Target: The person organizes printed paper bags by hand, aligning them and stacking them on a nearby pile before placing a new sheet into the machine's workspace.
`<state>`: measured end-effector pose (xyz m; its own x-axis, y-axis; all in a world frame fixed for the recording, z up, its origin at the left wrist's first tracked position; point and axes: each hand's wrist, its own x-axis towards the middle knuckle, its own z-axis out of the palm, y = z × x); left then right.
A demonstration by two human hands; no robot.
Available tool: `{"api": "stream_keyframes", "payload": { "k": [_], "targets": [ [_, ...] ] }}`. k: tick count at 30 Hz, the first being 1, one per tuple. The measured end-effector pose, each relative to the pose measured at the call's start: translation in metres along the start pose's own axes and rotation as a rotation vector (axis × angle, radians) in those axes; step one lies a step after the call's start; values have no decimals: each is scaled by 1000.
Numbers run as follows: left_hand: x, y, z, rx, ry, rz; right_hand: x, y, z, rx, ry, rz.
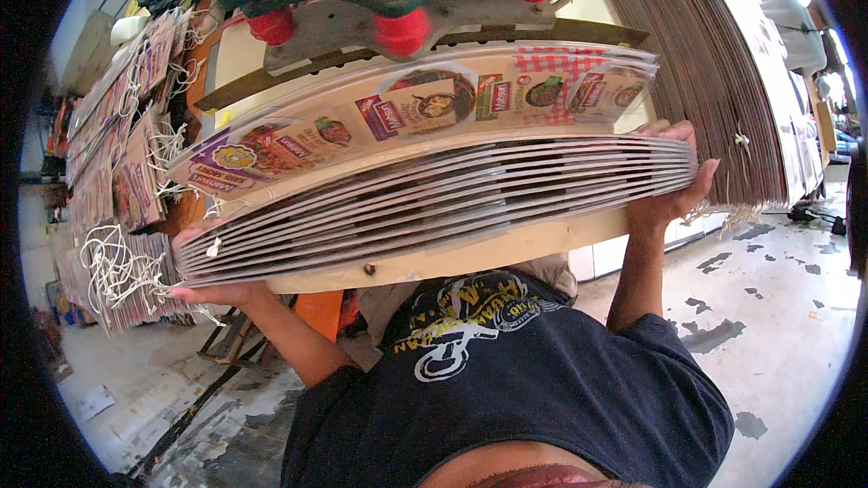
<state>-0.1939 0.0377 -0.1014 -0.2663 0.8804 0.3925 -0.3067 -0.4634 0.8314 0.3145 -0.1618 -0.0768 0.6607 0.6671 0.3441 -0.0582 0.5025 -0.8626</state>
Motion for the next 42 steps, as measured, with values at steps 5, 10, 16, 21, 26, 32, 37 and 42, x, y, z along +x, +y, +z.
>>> {"api": "stream_keyframes", "payload": {
  "k": [5,10,16,21,26,32,37,42],
  "targets": [
    [5,10,11,117,46,53,8,-5,-4,60,-115,5],
    [9,0,7,-138,-192,50,14,-10,4,24,-86,6],
    [2,9,28,-107,13,-132,9,5,-24,177,-62,104],
    [5,0,20,-148,-39,-99,6,6,-24,74,-43,56],
    [4,-29,-79,542,-157,-66,0,-2,-19,71,-258,119],
    [4,-3,-93,1404,-389,10,11,-25,-35,-488,-440,196],
    [17,-3,-99,1114,-382,-67,4,-21,-50,-570,-394,329],
    [32,-25,-159,1081,-205,38,-15,-30,-23,-487,-327,150]
  ]
}}
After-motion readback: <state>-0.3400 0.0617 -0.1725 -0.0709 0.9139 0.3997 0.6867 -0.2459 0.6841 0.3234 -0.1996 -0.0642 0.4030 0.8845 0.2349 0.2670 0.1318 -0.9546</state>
